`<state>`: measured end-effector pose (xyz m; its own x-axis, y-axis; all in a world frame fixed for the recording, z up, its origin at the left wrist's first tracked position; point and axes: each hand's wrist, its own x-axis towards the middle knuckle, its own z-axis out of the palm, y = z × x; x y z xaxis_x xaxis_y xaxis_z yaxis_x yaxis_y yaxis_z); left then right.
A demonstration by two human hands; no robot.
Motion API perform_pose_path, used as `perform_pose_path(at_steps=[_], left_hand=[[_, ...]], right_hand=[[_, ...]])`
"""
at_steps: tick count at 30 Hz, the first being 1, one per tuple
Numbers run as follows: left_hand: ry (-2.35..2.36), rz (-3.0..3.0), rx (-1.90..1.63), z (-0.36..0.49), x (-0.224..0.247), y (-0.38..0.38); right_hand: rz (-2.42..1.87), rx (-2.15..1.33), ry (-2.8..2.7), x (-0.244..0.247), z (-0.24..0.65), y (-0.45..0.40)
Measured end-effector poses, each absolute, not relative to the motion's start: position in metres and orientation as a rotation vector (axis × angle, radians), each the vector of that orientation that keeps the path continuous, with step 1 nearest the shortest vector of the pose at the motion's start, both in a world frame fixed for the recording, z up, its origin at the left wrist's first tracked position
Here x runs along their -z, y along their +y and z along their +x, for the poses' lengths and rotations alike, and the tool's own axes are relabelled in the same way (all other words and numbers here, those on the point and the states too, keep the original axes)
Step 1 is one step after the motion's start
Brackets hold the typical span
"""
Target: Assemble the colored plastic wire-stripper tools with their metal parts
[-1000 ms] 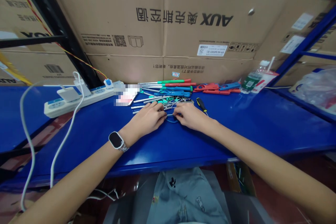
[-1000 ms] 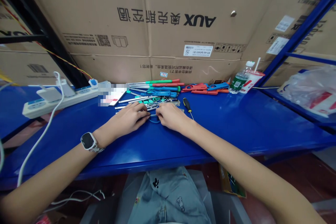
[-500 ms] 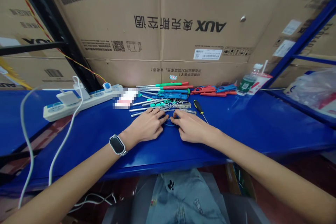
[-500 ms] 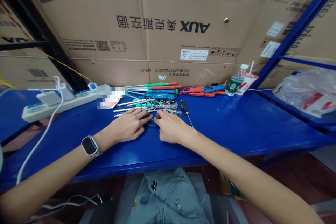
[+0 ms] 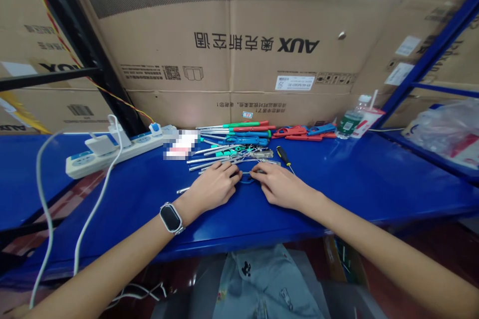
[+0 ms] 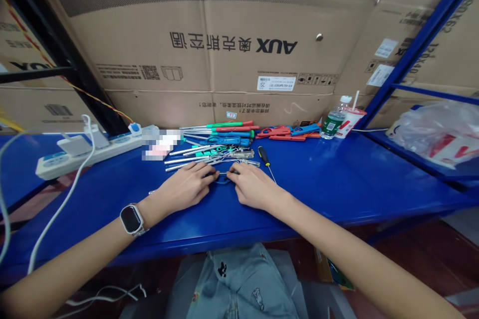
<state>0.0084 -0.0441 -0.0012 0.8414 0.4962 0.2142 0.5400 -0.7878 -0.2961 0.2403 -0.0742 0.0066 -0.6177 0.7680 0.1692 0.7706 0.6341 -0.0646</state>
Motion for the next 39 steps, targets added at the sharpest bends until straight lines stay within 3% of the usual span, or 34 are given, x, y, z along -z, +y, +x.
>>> perform_pose_path(at_steps=[7,22,39], left_hand=[[-0.781,-2.674,0.205,0.007,0.002,-0.041],[-0.796,-2.706,0.205,0.006,0.002,-0.042],[-0.799,-2.702,0.169,0.006,0.002,-0.044]], right_hand=[[-1.337,0.24,-2.792,-0.013,0.23,-0.081],[-1.349,0.214,-2.778,-0.017,0.228,-0.082],[-1.403,0.008,-2.854,-0.049,0.213,-0.029]])
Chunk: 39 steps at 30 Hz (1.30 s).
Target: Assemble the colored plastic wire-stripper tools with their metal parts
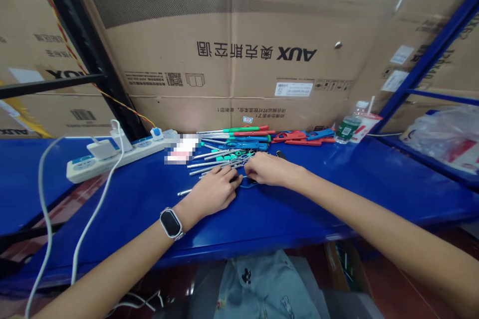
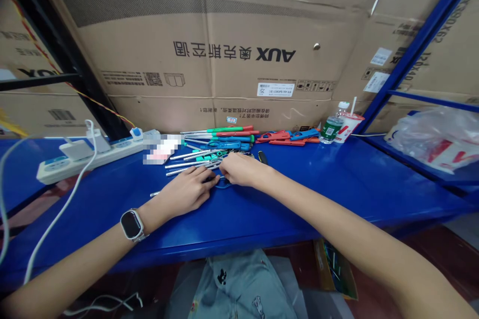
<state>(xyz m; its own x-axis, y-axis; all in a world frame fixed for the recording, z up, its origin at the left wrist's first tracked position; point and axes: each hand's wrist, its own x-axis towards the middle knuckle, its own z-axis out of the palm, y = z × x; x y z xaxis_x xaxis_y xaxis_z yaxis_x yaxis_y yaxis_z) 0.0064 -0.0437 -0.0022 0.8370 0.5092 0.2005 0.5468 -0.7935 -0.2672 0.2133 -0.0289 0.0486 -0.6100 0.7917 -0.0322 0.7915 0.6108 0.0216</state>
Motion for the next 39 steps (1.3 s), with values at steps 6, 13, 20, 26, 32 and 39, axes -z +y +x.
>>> perform_pose_path(at_steps=[6,13,20,26,32,39], left_hand=[[-0.802,-2.682,0.154,0.007,0.001,-0.044],[-0.801,-2.673,0.173,0.006,0.003,-0.045],[-0.811,-2.721,0.241,0.005,0.003,-0.044],[-0.803,-2.745,0.266,0.005,0.003,-0.044],[-0.805,-2.732,0.285,0.003,0.004,-0.043],[-0.811,-2.73,0.253,0.004,0.005,-0.043]], right_hand=[[1.291,-0.132,2.826,-0.038,0.219,-0.036],[1.198,-0.248,2.904,-0.026,0.231,-0.063],[1.319,-0.285,2.944,-0.007,0.242,-0.078],[1.551,-0.134,2.907,0.006,0.249,-0.086],[1.556,0.055,2.855,0.006,0.251,-0.087],[1.528,-0.272,2.943,-0.003,0.25,-0.094]])
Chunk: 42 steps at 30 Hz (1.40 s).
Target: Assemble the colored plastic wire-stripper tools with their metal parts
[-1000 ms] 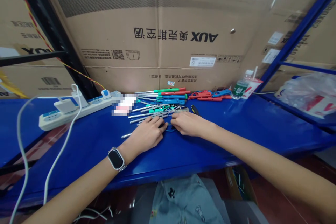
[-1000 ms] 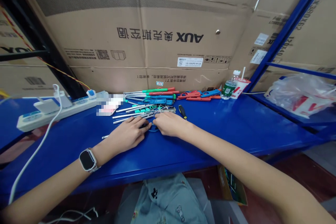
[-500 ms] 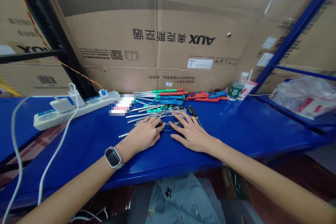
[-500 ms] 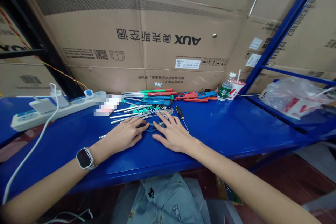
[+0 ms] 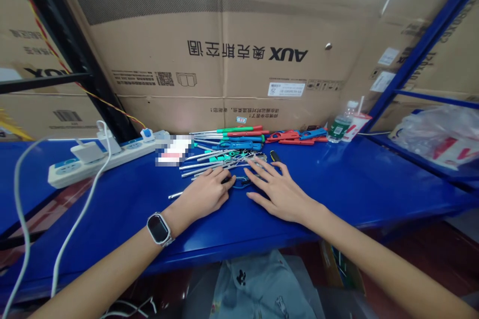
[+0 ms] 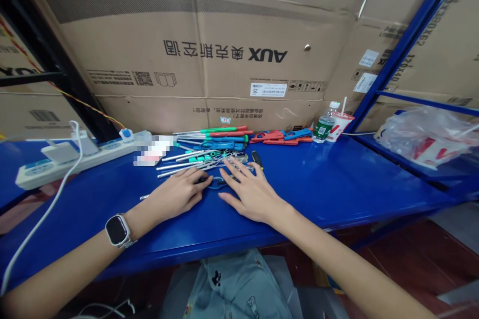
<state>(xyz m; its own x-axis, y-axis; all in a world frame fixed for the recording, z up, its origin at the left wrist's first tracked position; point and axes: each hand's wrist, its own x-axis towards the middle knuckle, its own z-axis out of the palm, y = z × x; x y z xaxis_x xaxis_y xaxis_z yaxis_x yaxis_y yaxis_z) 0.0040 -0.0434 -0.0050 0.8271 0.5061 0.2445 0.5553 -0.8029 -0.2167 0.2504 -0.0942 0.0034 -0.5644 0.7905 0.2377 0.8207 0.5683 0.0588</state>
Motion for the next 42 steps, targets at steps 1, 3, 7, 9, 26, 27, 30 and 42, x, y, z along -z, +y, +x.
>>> perform_pose_path(at_steps=[1,3,7,9,26,27,30,42], left_hand=[[-0.809,-2.733,0.251,0.004,0.005,-0.043],[-0.805,-2.734,0.251,0.004,0.004,-0.043],[-0.802,-2.731,0.259,0.005,0.001,-0.044],[-0.8,-2.719,0.261,0.005,0.0,-0.045],[-0.758,-2.71,0.273,0.004,0.007,-0.04],[-0.76,-2.707,0.267,0.004,0.007,-0.04],[-0.764,-2.698,0.252,0.004,0.008,-0.04],[-0.76,-2.665,0.259,0.006,0.009,-0.04]], right_hand=[[-1.346,0.251,-2.616,-0.004,0.251,-0.095],[-1.322,0.236,-2.628,-0.003,0.253,-0.097],[-1.318,0.196,-2.623,-0.003,0.255,-0.097],[-1.327,0.171,-2.614,-0.004,0.254,-0.096],[-1.301,-0.115,-2.707,-0.039,0.236,-0.037],[-1.307,-0.152,-2.739,-0.042,0.233,-0.032],[-1.288,-0.149,-2.819,-0.044,0.229,-0.022],[-1.21,-0.211,-2.72,-0.03,0.235,-0.023]])
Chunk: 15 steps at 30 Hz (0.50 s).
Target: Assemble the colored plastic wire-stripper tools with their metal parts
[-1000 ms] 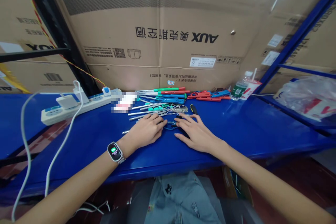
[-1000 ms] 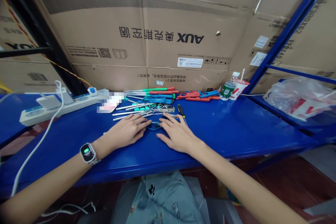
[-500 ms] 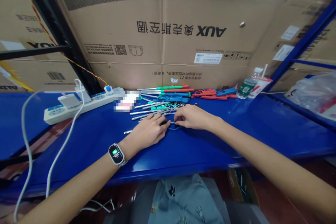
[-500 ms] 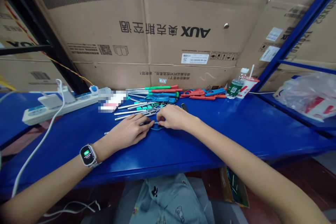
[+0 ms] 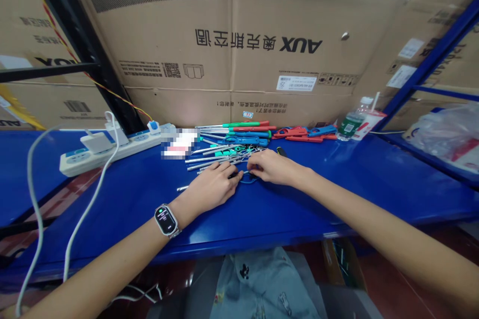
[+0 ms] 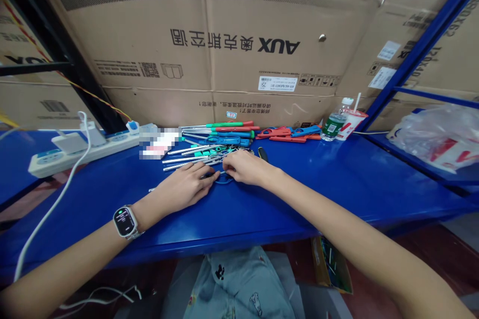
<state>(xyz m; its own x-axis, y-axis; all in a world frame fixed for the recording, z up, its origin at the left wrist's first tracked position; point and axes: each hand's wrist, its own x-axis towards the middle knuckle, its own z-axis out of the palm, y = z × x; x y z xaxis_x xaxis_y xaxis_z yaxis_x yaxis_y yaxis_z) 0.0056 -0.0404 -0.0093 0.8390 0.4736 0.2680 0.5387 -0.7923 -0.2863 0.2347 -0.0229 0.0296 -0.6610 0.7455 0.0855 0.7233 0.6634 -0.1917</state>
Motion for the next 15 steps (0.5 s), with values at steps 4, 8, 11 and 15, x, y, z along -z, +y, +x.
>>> perform_pose_path(at_steps=[4,8,11,15], left_hand=[[-0.756,-2.667,0.251,0.006,0.009,-0.041],[-0.762,-2.668,0.248,0.006,0.008,-0.041],[-0.757,-2.667,0.233,0.006,0.007,-0.042],[-0.758,-2.658,0.222,0.006,0.007,-0.042]], right_hand=[[-1.228,-0.182,-2.725,-0.028,0.233,-0.025],[-1.307,-0.085,-2.734,-0.029,0.228,-0.031],[-1.321,0.038,-2.823,-0.034,0.224,-0.036],[-1.321,0.282,-2.977,-0.041,0.221,-0.041]])
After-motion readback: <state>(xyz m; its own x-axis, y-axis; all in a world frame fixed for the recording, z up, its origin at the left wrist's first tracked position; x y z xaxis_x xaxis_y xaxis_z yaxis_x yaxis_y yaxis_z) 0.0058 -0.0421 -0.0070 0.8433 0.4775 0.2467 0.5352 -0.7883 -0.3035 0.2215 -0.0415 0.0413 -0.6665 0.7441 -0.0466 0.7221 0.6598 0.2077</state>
